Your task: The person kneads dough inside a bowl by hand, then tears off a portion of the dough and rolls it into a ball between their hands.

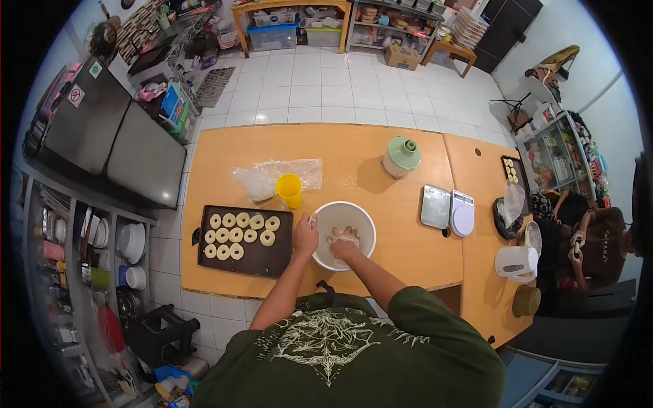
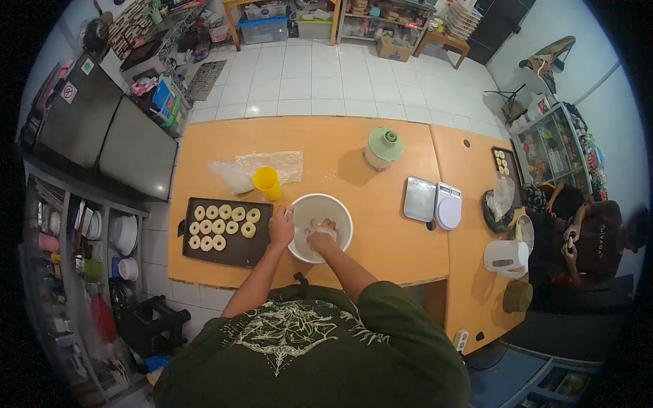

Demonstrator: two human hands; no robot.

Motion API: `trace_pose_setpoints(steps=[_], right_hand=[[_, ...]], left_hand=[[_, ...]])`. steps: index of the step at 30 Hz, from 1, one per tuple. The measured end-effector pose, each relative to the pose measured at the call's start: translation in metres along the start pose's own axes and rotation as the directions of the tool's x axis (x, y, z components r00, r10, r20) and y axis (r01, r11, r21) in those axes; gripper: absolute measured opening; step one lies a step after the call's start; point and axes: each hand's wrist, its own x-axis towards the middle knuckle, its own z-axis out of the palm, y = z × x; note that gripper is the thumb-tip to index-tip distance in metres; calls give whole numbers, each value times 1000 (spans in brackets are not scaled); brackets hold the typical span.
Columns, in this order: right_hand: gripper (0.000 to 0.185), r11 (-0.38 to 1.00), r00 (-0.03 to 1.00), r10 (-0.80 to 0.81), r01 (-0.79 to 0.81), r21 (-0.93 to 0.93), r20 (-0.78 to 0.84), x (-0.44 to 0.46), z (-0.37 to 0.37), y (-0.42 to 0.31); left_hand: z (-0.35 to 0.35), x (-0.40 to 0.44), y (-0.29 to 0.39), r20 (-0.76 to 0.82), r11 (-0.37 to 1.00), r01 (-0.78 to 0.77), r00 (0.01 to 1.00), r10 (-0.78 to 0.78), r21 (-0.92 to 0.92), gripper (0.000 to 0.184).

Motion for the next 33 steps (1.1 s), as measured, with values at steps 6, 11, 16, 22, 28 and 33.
trace_pose_setpoints(steps=[6,11,16,22,28,33], right_hand=[[52,977,964,-58,1,-213,-260,27,29,-12],[59,980,947,-91,30,-196,-308,34,26,-16],[55,979,929,-186,205,26,-320,75,54,18],[37,904,905,-302,372,211,-299,68,-2,42],[44,945,936,-287,242,-218,-203,9,10,23],[34,961,961,-194,227,-159,195,-3,16,8]], left_hand=[[2,1,0,-16,1000,5,1000,-5,-25,33],[2,2,-1,4,999,-3,1000,3,-47,31],[2,2,-3,1,999,34,999,-34,13,34],[-2,3,1,24,998,56,998,-57,23,35],[-4,0,6,-33,1000,22,999,-22,9,35],[-5,2,6,16,996,86,996,-86,9,33]])
